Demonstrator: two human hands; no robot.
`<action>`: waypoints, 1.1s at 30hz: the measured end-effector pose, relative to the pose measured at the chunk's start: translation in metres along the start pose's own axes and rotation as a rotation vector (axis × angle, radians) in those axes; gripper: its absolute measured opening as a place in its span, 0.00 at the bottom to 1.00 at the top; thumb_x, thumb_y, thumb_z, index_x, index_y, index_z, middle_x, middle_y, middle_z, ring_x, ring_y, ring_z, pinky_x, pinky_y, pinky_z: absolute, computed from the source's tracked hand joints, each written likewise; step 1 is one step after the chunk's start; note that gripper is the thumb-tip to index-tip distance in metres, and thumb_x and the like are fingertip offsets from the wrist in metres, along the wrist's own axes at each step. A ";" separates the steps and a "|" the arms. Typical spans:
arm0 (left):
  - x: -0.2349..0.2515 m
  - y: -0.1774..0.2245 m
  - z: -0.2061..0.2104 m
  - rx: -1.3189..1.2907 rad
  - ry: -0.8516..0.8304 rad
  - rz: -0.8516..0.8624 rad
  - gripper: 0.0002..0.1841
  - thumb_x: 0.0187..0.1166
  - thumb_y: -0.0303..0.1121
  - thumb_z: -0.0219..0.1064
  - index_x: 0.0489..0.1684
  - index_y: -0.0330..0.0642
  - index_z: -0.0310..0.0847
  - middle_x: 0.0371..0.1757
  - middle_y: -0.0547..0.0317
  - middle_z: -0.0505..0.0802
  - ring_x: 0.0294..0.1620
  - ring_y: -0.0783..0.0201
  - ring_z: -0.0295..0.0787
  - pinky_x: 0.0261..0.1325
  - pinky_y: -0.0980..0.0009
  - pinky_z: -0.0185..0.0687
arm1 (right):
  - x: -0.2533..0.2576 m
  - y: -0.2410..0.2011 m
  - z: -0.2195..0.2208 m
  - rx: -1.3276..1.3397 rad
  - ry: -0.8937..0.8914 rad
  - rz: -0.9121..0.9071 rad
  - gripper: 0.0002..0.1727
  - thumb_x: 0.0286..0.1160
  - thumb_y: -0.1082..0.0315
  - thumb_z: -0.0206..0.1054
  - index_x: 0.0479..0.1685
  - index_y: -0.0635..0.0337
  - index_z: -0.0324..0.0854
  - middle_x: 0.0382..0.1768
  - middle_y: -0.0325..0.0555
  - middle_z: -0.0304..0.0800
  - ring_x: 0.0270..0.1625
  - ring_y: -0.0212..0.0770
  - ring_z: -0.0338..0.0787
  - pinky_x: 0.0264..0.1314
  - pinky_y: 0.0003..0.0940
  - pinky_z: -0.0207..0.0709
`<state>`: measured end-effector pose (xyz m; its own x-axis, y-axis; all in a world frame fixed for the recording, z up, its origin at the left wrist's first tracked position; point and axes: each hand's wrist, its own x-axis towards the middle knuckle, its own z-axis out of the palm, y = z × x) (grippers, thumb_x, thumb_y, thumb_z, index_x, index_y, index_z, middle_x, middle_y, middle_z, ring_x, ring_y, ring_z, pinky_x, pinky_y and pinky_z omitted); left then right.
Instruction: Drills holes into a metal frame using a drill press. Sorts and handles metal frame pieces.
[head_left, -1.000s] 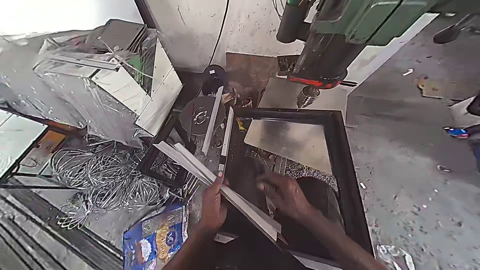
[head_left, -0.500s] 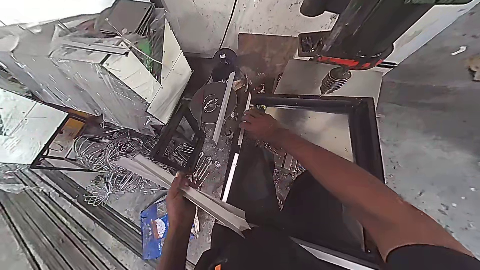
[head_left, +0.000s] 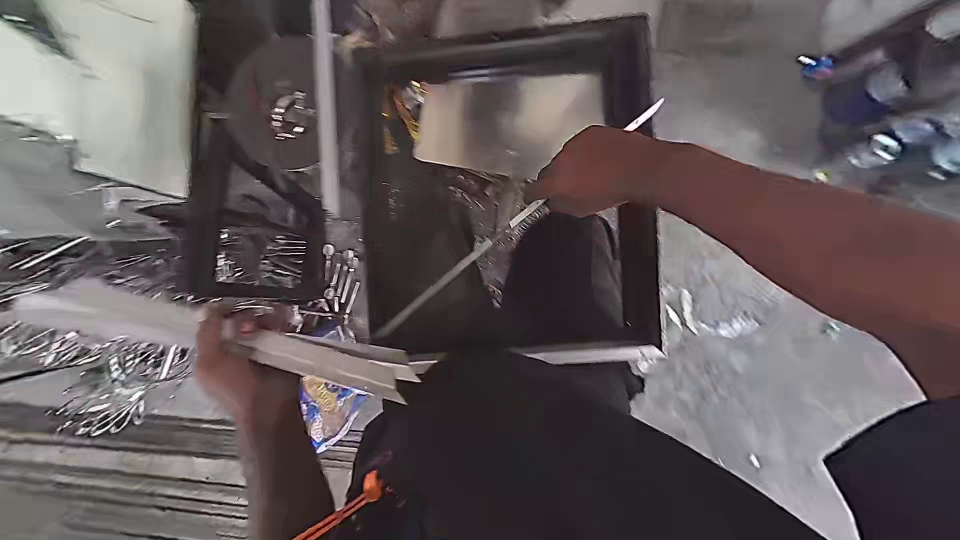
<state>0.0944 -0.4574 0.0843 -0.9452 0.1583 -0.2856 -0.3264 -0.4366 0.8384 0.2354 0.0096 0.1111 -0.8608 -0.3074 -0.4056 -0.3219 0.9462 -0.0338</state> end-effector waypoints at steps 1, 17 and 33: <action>0.002 0.000 -0.002 -0.012 -0.038 0.008 0.28 0.97 0.41 0.28 0.39 0.49 0.78 0.18 0.70 0.84 0.21 0.72 0.84 0.31 0.73 0.88 | -0.023 -0.005 0.006 0.086 -0.075 0.067 0.09 0.75 0.61 0.66 0.48 0.44 0.89 0.27 0.47 0.89 0.31 0.56 0.90 0.30 0.62 0.77; 0.011 -0.009 0.025 0.106 -0.152 -0.033 0.21 0.97 0.43 0.36 0.45 0.49 0.76 0.20 0.67 0.82 0.19 0.67 0.84 0.28 0.67 0.90 | -0.109 -0.135 0.091 0.807 -0.027 0.192 0.23 0.60 0.52 0.83 0.48 0.54 0.84 0.31 0.41 0.90 0.34 0.43 0.91 0.39 0.51 0.84; 0.000 -0.012 0.037 0.040 -0.059 -0.012 0.22 0.97 0.41 0.37 0.41 0.51 0.81 0.17 0.70 0.84 0.17 0.71 0.85 0.26 0.71 0.89 | -0.111 -0.087 0.096 0.816 0.256 0.314 0.17 0.68 0.56 0.73 0.50 0.57 0.83 0.31 0.45 0.85 0.31 0.41 0.85 0.34 0.45 0.80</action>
<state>0.0982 -0.4194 0.0913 -0.9387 0.2154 -0.2691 -0.3361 -0.3985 0.8534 0.3965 -0.0288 0.0709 -0.9544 0.0555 -0.2933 0.2369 0.7386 -0.6312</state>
